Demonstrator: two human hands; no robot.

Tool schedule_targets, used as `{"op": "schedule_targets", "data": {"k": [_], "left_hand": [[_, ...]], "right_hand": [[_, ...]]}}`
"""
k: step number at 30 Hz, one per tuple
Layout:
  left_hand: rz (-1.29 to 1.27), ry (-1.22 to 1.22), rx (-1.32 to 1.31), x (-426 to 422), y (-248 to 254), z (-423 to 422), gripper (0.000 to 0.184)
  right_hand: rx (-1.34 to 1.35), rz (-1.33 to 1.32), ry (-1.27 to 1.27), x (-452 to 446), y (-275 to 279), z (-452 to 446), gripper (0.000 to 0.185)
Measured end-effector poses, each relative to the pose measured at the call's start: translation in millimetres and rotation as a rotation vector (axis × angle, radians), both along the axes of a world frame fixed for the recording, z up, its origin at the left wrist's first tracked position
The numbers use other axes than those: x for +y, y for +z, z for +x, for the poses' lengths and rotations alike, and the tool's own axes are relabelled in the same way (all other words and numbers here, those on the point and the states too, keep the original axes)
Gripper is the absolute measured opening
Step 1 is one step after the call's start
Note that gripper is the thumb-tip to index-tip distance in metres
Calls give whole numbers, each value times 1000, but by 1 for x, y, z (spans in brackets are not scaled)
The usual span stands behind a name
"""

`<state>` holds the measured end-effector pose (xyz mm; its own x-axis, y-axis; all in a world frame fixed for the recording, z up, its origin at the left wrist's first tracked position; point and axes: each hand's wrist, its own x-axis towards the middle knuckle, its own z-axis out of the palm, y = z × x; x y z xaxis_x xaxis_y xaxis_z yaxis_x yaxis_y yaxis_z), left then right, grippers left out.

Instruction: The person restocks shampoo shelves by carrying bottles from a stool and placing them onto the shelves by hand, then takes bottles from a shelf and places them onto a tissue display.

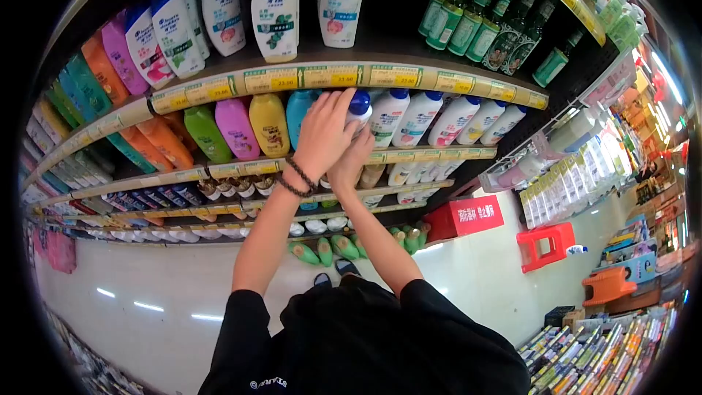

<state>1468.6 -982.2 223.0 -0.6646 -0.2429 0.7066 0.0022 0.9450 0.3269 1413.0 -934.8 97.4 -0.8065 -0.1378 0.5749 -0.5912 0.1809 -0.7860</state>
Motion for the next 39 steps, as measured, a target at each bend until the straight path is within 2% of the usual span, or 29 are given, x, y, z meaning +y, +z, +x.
{"op": "schedule_targets", "data": {"k": [3,8,12,14,17,19,20,21,25,26,28,33,37,39], "left_hand": [[-104,29,-2,-5,1,-9,50],[-6,-3,-117,-6,6,-8,56],[-327,100,-78,-14,0,-14,50],[-354,137,-116,-16,1,-18,50],[-319,175,-239,-26,3,-28,47],[-251,172,-346,-32,6,-33,50],[-314,152,-240,-36,3,-34,40],[-349,169,-253,-38,2,-37,37],[-427,206,-204,-43,-7,-47,27],[-430,205,-161,-44,-8,-48,27],[-442,227,-135,-48,-10,-56,26],[-272,230,-130,-58,-18,-71,29],[-70,190,-211,-62,-13,-80,34],[-74,183,-172,-72,-23,-88,33]], "right_hand": [[29,78,14,5,5,-3,85],[99,196,16,29,12,3,79],[-109,70,186,33,8,9,57],[-189,56,301,28,1,2,45],[94,200,206,18,-12,-8,35],[72,242,252,18,-10,-12,27],[79,254,264,17,-9,-13,25],[84,265,274,16,-11,-15,24],[40,277,355,8,-25,-26,23],[150,243,272,1,-35,-32,19],[146,326,253,-4,-28,-37,18],[249,432,213,-12,-26,-51,19],[220,438,223,-18,-32,-62,23],[180,503,244,-19,-31,-64,29]]}}
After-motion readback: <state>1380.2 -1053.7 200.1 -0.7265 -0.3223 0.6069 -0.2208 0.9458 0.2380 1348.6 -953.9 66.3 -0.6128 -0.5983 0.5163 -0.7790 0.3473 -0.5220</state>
